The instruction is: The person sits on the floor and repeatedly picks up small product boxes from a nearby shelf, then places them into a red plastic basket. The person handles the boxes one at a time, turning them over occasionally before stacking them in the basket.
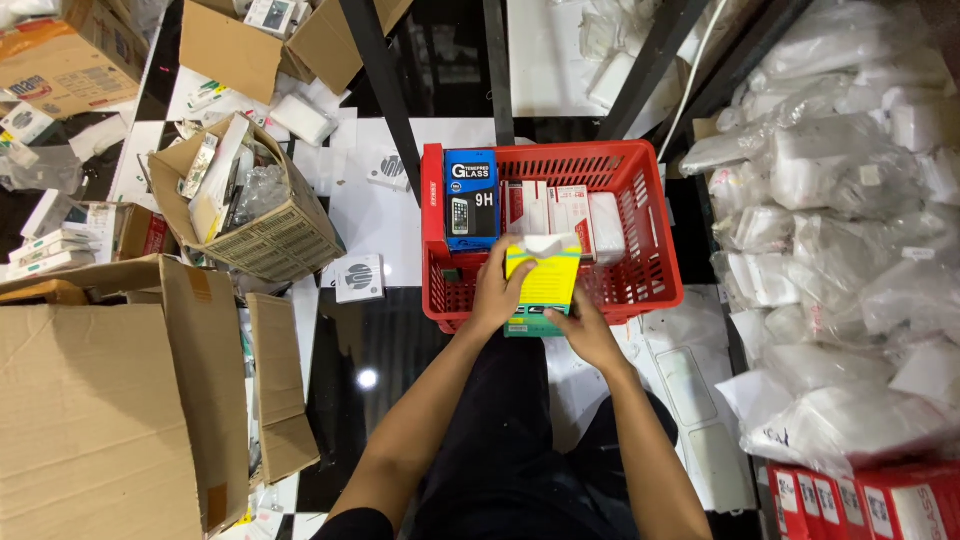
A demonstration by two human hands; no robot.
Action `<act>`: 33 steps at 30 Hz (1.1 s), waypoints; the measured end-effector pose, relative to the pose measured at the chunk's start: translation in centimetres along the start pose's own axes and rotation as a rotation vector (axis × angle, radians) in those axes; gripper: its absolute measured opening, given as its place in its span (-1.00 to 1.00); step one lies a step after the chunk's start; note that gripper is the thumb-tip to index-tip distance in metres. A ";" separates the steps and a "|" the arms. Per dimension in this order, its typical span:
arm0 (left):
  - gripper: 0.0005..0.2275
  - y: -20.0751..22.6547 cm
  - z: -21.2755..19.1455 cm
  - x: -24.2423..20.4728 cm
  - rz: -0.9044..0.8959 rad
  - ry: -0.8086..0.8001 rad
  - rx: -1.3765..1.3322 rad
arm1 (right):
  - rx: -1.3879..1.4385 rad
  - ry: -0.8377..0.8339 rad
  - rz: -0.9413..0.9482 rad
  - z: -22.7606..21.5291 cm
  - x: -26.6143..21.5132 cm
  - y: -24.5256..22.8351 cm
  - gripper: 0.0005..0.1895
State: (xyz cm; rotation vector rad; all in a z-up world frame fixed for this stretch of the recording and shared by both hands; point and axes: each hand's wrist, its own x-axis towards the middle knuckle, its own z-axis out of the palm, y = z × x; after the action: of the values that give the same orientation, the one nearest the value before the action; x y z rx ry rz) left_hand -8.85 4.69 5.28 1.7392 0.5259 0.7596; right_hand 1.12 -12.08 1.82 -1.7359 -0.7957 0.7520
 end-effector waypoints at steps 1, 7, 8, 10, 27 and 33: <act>-0.58 1.5 -0.3 1.0 -0.002 0.006 -0.001 | -0.003 -0.006 0.000 -0.3 0.6 0.3 -0.34; -0.29 4.0 0.4 5.0 -0.304 -0.048 -0.082 | 0.034 0.059 0.130 -1.9 5.8 0.4 -0.66; -0.26 2.2 0.8 5.0 -0.304 -0.088 -0.059 | 0.013 0.073 0.182 -2.3 7.0 0.2 -0.63; -0.23 -0.6 1.8 4.7 -0.309 -0.123 -0.037 | -0.009 0.081 0.237 -2.9 9.4 0.5 -0.61; -0.52 -14.4 4.6 2.9 -0.945 0.131 -0.393 | -0.195 0.168 0.268 1.1 19.7 8.3 -0.55; -0.63 -10.7 6.3 3.9 -0.940 0.404 -0.911 | -0.254 -0.087 0.060 0.1 17.2 3.0 -0.01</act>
State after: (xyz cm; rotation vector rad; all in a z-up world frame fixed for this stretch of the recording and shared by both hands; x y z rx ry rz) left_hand -1.28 6.24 -5.24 0.3820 0.9730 0.5073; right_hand 11.53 1.14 -2.96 -1.9711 -0.9346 0.7983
